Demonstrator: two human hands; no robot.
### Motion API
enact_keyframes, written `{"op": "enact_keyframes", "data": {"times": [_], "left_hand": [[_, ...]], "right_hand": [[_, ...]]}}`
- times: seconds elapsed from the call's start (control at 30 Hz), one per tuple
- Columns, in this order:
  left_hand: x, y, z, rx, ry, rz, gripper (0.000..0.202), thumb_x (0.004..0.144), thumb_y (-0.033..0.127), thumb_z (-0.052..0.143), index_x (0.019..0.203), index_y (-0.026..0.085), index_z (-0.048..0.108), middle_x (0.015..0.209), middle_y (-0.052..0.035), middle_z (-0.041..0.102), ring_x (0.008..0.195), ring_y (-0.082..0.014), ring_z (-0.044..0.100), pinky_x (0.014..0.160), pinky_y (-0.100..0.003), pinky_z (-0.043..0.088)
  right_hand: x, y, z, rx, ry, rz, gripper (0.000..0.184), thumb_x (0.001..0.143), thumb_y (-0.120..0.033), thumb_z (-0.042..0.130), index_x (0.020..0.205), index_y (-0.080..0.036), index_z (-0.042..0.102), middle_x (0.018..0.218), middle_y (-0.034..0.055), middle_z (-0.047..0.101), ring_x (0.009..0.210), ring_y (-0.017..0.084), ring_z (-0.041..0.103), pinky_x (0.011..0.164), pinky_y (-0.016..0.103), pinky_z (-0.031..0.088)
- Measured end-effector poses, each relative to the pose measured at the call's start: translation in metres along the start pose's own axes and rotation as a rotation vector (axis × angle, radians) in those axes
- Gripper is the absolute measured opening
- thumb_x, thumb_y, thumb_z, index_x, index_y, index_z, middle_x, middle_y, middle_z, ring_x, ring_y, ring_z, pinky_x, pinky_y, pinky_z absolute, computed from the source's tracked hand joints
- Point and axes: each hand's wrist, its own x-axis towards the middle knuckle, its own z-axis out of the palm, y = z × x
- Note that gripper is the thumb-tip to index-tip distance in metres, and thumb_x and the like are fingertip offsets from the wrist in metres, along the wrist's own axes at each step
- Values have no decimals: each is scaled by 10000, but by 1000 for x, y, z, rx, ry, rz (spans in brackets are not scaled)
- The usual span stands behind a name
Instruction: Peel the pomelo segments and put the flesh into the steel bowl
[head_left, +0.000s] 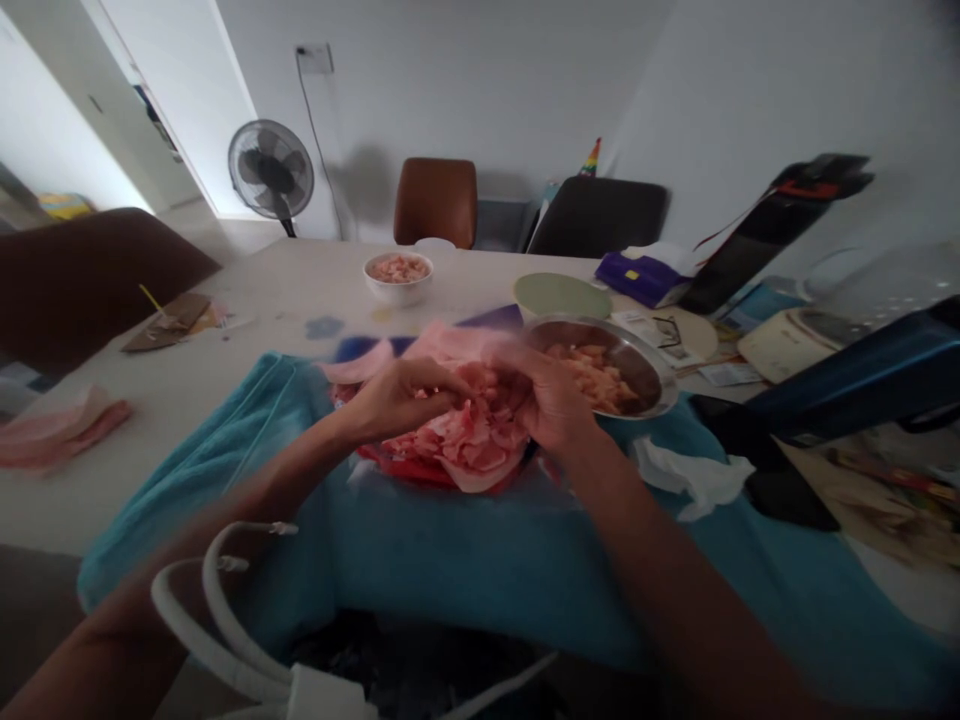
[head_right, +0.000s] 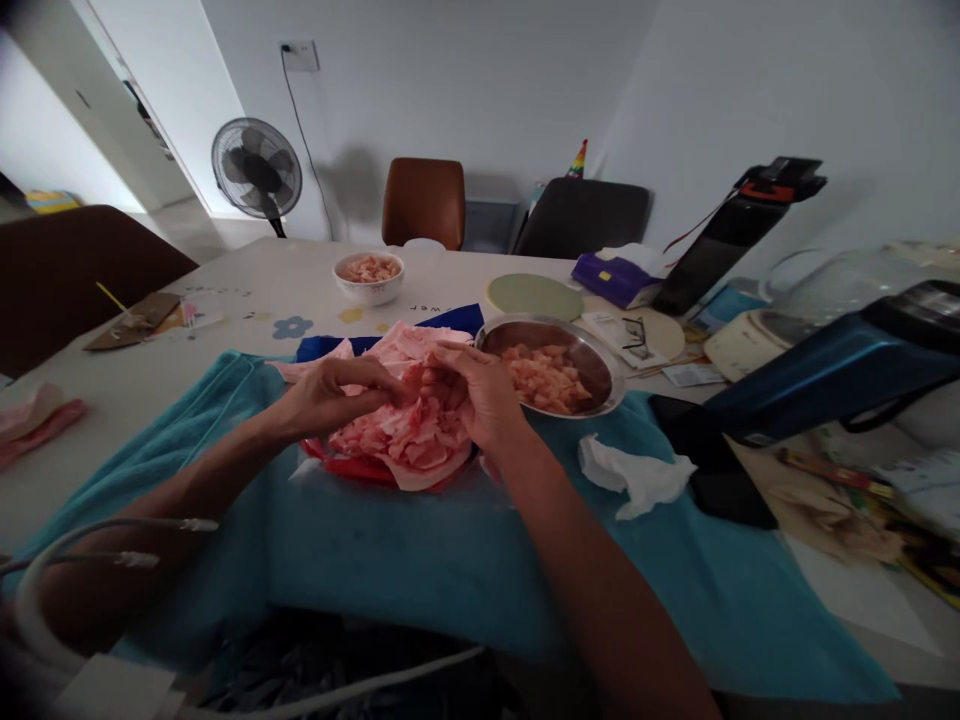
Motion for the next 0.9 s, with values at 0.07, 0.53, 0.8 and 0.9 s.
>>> {"op": "enact_keyframes", "data": {"times": [0.07,0.53,0.8,0.9], "left_hand": [[1,-3,1,-8,96,-103,210,872,317,688,772,165,794,691,-32,739,608,-117,626,546,-212,473],[5,-4,13,-463,134,-344,271,779,317,823,949,118,750,862,-61,736,702,-117,651,548,-204,523],[7,-9,6,-949,19,-493,67,829,95,746,881,133,728,872,-36,726,760,-106,701,681,-185,592],[9,-13,4,-1118,-12,-524,100,879,37,644,882,118,702,847,-35,725,745,-91,718,697,-153,598]], "right_hand": [[-3,-1,4,27,24,17,186,673,-268,849,805,-193,742,698,-17,718,590,118,638,530,234,545],[-15,5,14,-340,-37,-95,231,762,-405,817,798,-186,751,633,-11,676,519,99,573,488,229,434],[-14,10,17,-254,-21,-116,400,826,-588,742,715,-208,686,674,21,686,597,139,624,536,260,494],[-11,12,16,-254,12,-135,325,799,-532,771,750,-217,706,689,1,682,596,136,615,553,271,509]]}}
